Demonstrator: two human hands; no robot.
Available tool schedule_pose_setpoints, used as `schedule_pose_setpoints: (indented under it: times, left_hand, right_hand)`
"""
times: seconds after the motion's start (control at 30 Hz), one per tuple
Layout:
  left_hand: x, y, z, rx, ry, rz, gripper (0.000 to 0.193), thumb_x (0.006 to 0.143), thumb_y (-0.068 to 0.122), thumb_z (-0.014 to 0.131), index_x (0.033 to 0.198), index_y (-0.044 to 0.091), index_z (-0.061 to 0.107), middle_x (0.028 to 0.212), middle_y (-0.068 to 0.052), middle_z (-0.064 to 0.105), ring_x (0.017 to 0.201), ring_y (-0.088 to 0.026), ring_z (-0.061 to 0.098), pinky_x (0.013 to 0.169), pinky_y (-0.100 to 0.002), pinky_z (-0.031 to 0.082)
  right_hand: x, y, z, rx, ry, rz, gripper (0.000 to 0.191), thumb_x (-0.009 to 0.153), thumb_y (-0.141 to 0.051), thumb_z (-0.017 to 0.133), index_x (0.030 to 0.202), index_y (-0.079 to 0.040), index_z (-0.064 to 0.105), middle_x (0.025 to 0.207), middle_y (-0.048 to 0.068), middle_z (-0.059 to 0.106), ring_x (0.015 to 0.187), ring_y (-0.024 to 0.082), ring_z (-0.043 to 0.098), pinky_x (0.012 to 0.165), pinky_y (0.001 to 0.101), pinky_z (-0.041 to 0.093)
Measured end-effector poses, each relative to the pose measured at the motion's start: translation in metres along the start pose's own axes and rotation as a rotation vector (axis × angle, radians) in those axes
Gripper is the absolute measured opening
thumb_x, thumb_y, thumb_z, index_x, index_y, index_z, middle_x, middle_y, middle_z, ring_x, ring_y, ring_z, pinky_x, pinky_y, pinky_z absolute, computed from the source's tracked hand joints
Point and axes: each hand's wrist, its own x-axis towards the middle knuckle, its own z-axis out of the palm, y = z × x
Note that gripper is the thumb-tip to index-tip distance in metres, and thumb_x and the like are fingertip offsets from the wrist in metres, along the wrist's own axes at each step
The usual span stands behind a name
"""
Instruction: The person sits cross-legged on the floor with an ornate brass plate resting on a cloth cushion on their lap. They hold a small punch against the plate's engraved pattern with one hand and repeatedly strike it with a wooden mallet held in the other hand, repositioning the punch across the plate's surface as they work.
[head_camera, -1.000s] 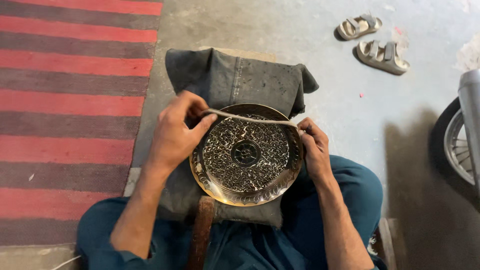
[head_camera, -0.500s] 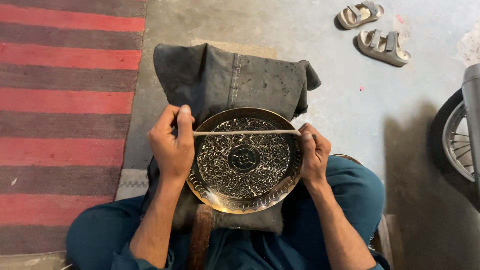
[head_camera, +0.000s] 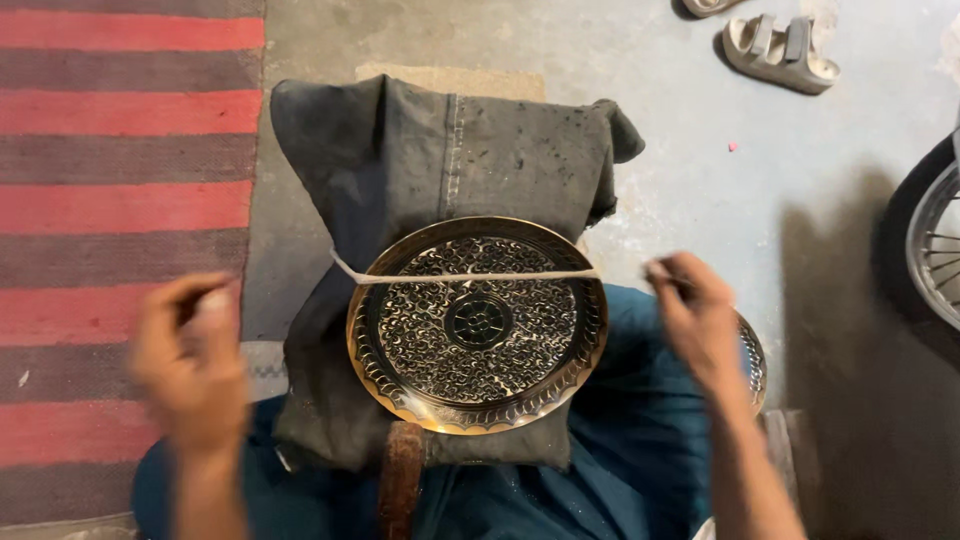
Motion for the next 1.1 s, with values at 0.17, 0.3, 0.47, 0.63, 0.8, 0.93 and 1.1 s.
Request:
schedule_pose_setpoints:
  times: [0.17, 0.3, 0.47, 0.63, 0.8, 0.93, 1.1]
  left_hand:
    - [-0.061, -0.093, -0.045, 0.554, -0.403, -0.292, 0.034, 0.103, 0.033, 0.060, 0.125, 0.009, 0.070, 0.115, -0.016, 0.073, 0.107, -0.031, 0.069, 0.093, -0.046, 0.053]
    - [-0.125, -0.138, -0.015, 0.950, -0.625, -0.334, 0.045, 0.093, 0.049, 0.059, 0.122, 0.018, 0.073, 0.117, -0.013, 0.073, 0.112, -0.035, 0.067, 0.095, -0.051, 0.052]
    - [-0.171, -0.133, 0.017, 1.154, -0.711, -0.259, 0.039, 0.098, 0.047, 0.051, 0.122, 0.025, 0.074, 0.125, -0.002, 0.072, 0.122, -0.030, 0.063, 0.108, -0.054, 0.046]
    - [-0.199, -0.111, 0.048, 1.142, -0.936, -0.036, 0.035, 0.088, 0.043, 0.057, 0.112, 0.023, 0.073, 0.131, 0.003, 0.064, 0.134, -0.022, 0.052, 0.120, -0.062, 0.026]
    - [-0.226, -0.103, 0.095, 0.803, -0.673, 0.250, 0.061, 0.062, 0.023, 0.069, 0.123, 0.016, 0.069, 0.131, -0.012, 0.067, 0.127, -0.038, 0.056, 0.103, -0.058, 0.032]
    - [-0.229, -0.119, 0.084, 0.775, -0.883, 0.069, 0.036, 0.086, 0.022, 0.065, 0.121, 0.017, 0.067, 0.126, -0.008, 0.067, 0.124, -0.033, 0.056, 0.110, -0.049, 0.036]
    - [-0.249, -0.134, 0.043, 0.565, -0.921, -0.004, 0.037, 0.087, 0.025, 0.067, 0.122, 0.015, 0.070, 0.118, -0.009, 0.071, 0.116, -0.032, 0.059, 0.116, -0.053, 0.031]
  right_hand:
    - [-0.025, 0.067, -0.032, -0.795, -0.219, 0.142, 0.037, 0.096, -0.047, 0.066, 0.098, -0.010, 0.070, 0.094, 0.012, 0.076, 0.088, 0.036, 0.072, 0.069, 0.0462, 0.056]
    - [-0.030, 0.113, 0.007, -0.846, -0.297, -0.171, 0.022, 0.092, -0.033, 0.062, 0.101, -0.014, 0.071, 0.101, 0.010, 0.076, 0.085, 0.036, 0.073, 0.068, 0.0483, 0.057]
    - [-0.024, 0.143, 0.078, -0.747, -0.438, -0.262, 0.021, 0.089, -0.020, 0.063, 0.104, -0.009, 0.073, 0.103, 0.015, 0.075, 0.090, 0.036, 0.072, 0.076, 0.0466, 0.058]
    - [-0.038, 0.143, 0.114, -0.583, -0.429, -0.393, 0.022, 0.088, -0.014, 0.061, 0.104, -0.008, 0.075, 0.106, 0.015, 0.074, 0.100, 0.038, 0.069, 0.085, 0.0457, 0.055]
    - [-0.063, 0.123, 0.141, -0.523, -0.502, -0.560, 0.025, 0.088, -0.015, 0.059, 0.107, -0.012, 0.075, 0.114, 0.011, 0.073, 0.110, 0.034, 0.066, 0.094, 0.0441, 0.052]
    - [-0.107, 0.097, 0.188, -0.520, -0.765, -0.593, 0.024, 0.090, -0.016, 0.058, 0.108, -0.013, 0.075, 0.113, 0.011, 0.073, 0.109, 0.033, 0.066, 0.091, 0.0436, 0.053]
    - [-0.128, 0.084, 0.211, -0.605, -0.925, -0.565, 0.023, 0.092, -0.016, 0.057, 0.108, -0.014, 0.074, 0.112, 0.010, 0.073, 0.107, 0.032, 0.067, 0.088, 0.0430, 0.055]
